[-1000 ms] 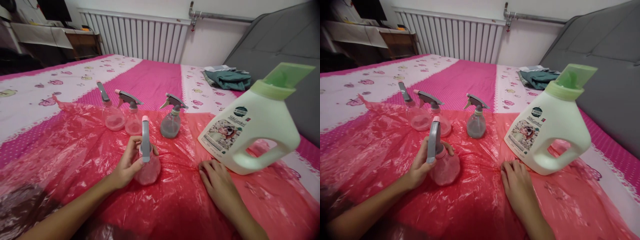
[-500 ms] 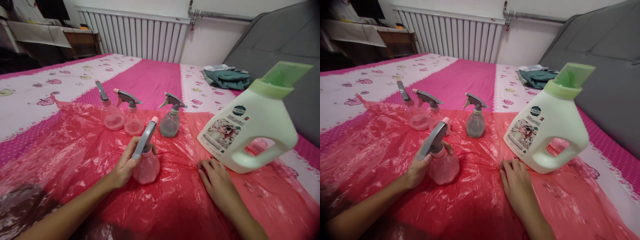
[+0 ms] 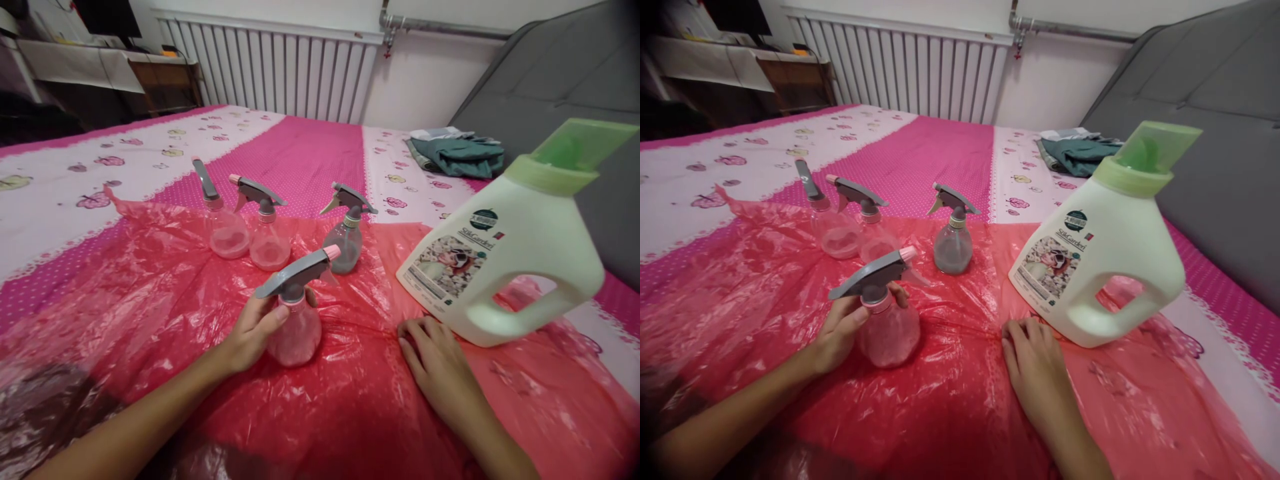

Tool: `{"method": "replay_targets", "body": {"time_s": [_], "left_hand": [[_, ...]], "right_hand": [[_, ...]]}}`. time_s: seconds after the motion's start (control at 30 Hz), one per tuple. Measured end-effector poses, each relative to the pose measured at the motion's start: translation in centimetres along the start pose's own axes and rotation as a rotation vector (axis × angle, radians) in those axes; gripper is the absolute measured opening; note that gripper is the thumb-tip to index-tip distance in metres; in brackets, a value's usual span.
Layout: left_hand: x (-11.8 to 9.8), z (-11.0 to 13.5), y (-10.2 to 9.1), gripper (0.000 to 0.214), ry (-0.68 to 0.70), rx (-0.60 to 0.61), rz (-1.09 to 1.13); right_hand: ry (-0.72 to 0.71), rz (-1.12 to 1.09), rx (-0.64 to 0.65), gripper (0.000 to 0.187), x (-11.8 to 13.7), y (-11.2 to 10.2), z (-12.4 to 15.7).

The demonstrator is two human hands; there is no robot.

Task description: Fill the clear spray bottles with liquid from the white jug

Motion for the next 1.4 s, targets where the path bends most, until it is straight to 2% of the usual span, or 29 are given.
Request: {"method": "replay_targets", "body": {"time_s": [0.13, 0.37, 0.77, 0.93, 1.07, 1.27, 1.4], "left_hand": [[0.3, 0.1, -0.3, 0.038, -0.033, -0.023, -0.004], [-0.2, 0.0, 0.1, 0.028, 0.049, 0.003, -0.053], [0.3, 0.4, -0.3, 0.026, 0.019, 0.013, -0.012], [1.0, 0.4, -0.7, 0.045, -0.058, 0.028, -0.014], [1.5, 0.4, -0.9, 0.042, -0.105, 0.008, -0.072], [0.7, 0.3, -0.4, 0.046, -0.071, 0.02, -0.081], [0.0, 0.3, 0.1, 0.037, -0.012, 0.051, -0.049]], "right_hand": [[-0.003, -0.005, 0.005, 0.021, 0.0, -0.1, 0.0], [-0.003, -0.015, -0.002, 0.02, -0.1, 0.0, 0.1], [0.0, -0.024, -0.015, 0.02, -0.2, 0.1, 0.2], [0.0, -0.025, -0.009, 0.021, -0.2, 0.1, 0.3], [-0.007, -0.027, -0.001, 0.021, -0.1, 0.0, 0.2], [0.0, -0.03, -0.001, 0.021, -0.2, 0.0, 0.1], [0.012, -0.03, -0.01, 0.022, -0.2, 0.1, 0.2]]}}
Point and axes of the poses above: each hand's wrist, its own z-axis away from the middle knuckle, its own y-axis out of the palm, x = y × z, the point moved 4 cm from there along -z, towards the middle knuckle, and after that the axes turned 12 degrees about -y, right-handed, at the moved point
